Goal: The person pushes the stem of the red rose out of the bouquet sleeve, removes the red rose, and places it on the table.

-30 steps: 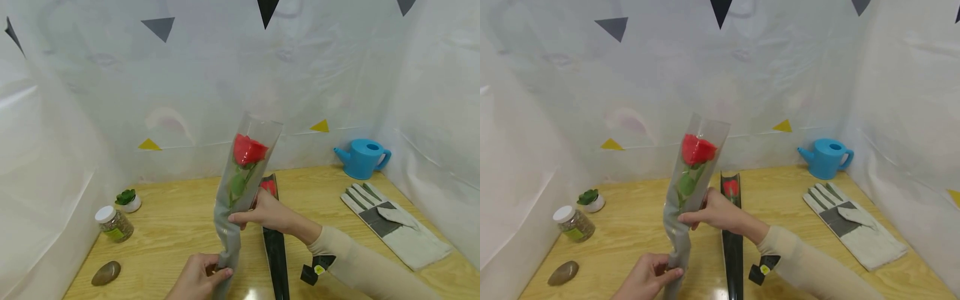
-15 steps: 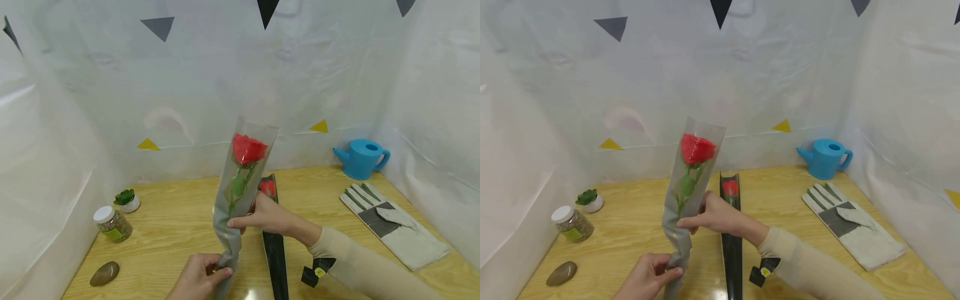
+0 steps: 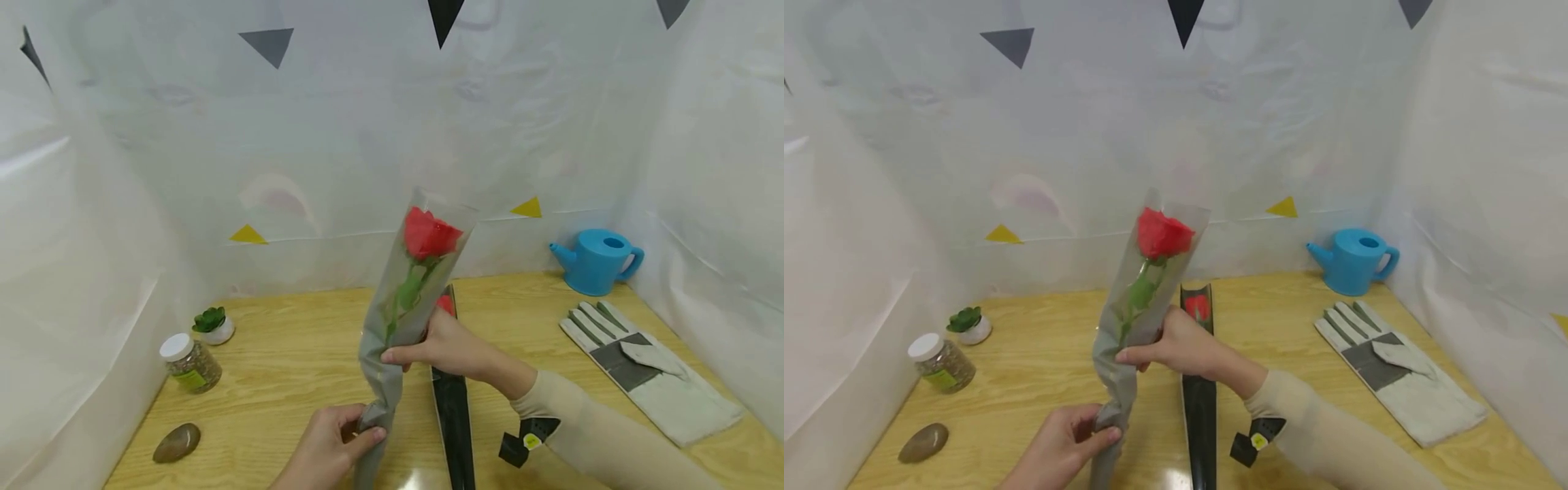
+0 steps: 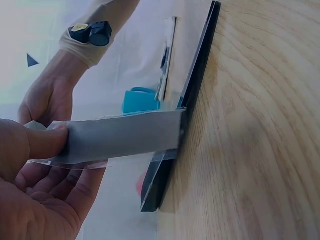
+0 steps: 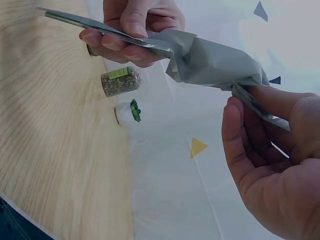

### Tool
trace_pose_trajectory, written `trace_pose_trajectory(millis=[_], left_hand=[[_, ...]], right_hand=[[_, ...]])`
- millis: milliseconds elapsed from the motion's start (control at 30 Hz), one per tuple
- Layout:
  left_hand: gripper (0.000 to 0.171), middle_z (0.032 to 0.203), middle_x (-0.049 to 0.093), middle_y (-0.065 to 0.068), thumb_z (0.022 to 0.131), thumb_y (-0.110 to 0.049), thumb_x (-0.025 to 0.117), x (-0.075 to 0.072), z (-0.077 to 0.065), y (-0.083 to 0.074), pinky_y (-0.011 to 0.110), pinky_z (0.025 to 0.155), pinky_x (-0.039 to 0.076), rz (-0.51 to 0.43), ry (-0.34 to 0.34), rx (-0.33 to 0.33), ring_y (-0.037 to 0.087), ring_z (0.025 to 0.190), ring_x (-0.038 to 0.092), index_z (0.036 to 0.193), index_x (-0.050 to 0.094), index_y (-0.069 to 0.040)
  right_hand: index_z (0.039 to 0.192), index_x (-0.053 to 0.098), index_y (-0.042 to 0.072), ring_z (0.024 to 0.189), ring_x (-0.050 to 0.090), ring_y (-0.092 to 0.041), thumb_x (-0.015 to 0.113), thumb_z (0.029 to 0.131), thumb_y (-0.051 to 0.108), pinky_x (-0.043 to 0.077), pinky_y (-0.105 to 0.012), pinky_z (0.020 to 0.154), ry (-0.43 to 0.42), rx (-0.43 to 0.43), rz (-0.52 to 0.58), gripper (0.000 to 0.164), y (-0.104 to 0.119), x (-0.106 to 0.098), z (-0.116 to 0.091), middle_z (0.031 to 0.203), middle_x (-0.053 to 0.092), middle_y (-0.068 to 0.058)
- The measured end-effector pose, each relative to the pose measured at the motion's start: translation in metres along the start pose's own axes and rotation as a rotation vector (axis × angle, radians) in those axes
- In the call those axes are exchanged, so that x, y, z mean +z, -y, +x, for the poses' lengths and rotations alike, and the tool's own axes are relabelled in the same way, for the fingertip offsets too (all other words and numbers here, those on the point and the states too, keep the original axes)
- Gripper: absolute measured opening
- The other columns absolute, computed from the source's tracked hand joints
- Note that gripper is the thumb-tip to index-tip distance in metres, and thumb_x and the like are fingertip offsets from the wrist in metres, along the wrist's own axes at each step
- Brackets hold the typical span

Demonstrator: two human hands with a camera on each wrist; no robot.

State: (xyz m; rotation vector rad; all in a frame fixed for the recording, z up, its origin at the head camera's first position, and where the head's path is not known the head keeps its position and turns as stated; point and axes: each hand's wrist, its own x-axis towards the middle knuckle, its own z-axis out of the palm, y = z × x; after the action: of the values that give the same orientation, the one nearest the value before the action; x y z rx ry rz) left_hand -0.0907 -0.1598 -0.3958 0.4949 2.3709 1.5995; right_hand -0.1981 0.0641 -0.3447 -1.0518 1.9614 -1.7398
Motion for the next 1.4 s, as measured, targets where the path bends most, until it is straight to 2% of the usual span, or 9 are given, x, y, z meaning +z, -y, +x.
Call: trace_pose_trajectory(millis=[133,267,433,533,633,867,1033,1200,1400], left_hand=[[0.013,0.082,0.068,-0.006,0.095,-0.023,0.069,0.000,-0.001,0.002,0.026,0.062,0.052,-0.001,0.007,0.003,0.009,0.070,0.061,0.094,0.072,-0.011],[0.015,0.078,0.066,-0.006,0.095,-0.024,0.068,0.000,-0.002,0.005,0.023,0.057,0.048,0.026,0.016,-0.020,0.006,0.064,0.056,0.092,0.071,-0.010],[0.015,0.076,0.066,-0.006,0.095,-0.022,0.069,0.002,-0.003,0.011,0.024,0.056,0.047,0.029,0.014,-0.029,0.006,0.063,0.056,0.093,0.072,-0.007],[0.015,0.075,0.066,-0.005,0.095,-0.021,0.069,0.003,-0.004,0.013,0.024,0.056,0.048,0.019,0.011,-0.033,0.006,0.063,0.057,0.094,0.072,-0.006],[0.016,0.075,0.067,-0.005,0.095,-0.021,0.070,0.003,-0.005,0.015,0.024,0.057,0.049,0.013,0.015,-0.040,0.007,0.064,0.059,0.095,0.072,-0.005],[0.021,0.079,0.070,-0.004,0.094,-0.023,0.071,0.006,-0.007,0.017,0.025,0.059,0.051,0.004,0.018,-0.062,0.009,0.069,0.064,0.100,0.072,-0.003],[0.023,0.086,0.072,0.000,0.092,-0.020,0.072,0.007,-0.009,0.021,0.025,0.064,0.053,-0.023,0.036,-0.055,0.010,0.076,0.067,0.103,0.072,0.000],[0.026,0.092,0.073,0.004,0.091,-0.016,0.073,0.008,-0.013,0.026,0.024,0.070,0.054,-0.102,0.073,-0.077,0.013,0.084,0.069,0.109,0.071,0.003],[0.026,0.094,0.073,0.005,0.092,-0.015,0.072,0.007,-0.014,0.025,0.024,0.070,0.054,-0.097,0.061,-0.058,0.013,0.085,0.069,0.110,0.070,0.003]], right_hand=[[0.112,0.059,0.008,0.070,0.062,-0.029,0.077,0.088,0.010,0.055,-0.043,0.063,0.008,-0.011,-0.005,0.031,0.001,-0.004,0.000,0.091,0.065,-0.013],[0.110,0.061,0.009,0.069,0.061,-0.028,0.077,0.088,0.010,0.054,-0.043,0.063,0.020,-0.022,-0.008,0.027,0.001,-0.007,0.001,0.088,0.064,-0.014],[0.115,0.060,0.011,0.083,0.062,-0.026,0.079,0.087,0.010,0.054,-0.042,0.073,-0.025,-0.036,-0.064,0.034,0.003,-0.010,0.001,0.099,0.066,-0.010],[0.118,0.058,0.010,0.086,0.064,-0.028,0.080,0.085,0.009,0.055,-0.047,0.074,-0.049,-0.023,-0.060,0.040,0.004,-0.013,0.001,0.103,0.066,-0.011],[0.119,0.056,0.008,0.083,0.065,-0.031,0.079,0.085,0.008,0.055,-0.054,0.069,-0.048,0.012,-0.038,0.041,0.005,-0.016,0.000,0.101,0.065,-0.013],[0.120,0.057,0.010,0.098,0.063,-0.028,0.081,0.085,0.014,0.049,-0.046,0.088,-0.053,0.062,-0.077,0.043,0.009,-0.026,-0.003,0.109,0.064,-0.010],[0.126,0.051,0.009,0.105,0.060,-0.029,0.081,0.085,0.015,0.048,-0.046,0.091,-0.039,0.082,-0.038,0.051,0.012,-0.031,-0.004,0.117,0.060,-0.013],[0.129,0.049,0.005,0.109,0.060,-0.031,0.075,0.091,0.015,0.050,-0.045,0.092,-0.045,0.070,0.017,0.047,0.018,-0.037,-0.005,0.119,0.059,-0.016],[0.124,0.060,0.006,0.108,0.062,-0.029,0.071,0.094,0.021,0.051,-0.044,0.090,-0.102,0.062,-0.021,0.036,0.025,-0.040,-0.003,0.118,0.063,-0.011]])
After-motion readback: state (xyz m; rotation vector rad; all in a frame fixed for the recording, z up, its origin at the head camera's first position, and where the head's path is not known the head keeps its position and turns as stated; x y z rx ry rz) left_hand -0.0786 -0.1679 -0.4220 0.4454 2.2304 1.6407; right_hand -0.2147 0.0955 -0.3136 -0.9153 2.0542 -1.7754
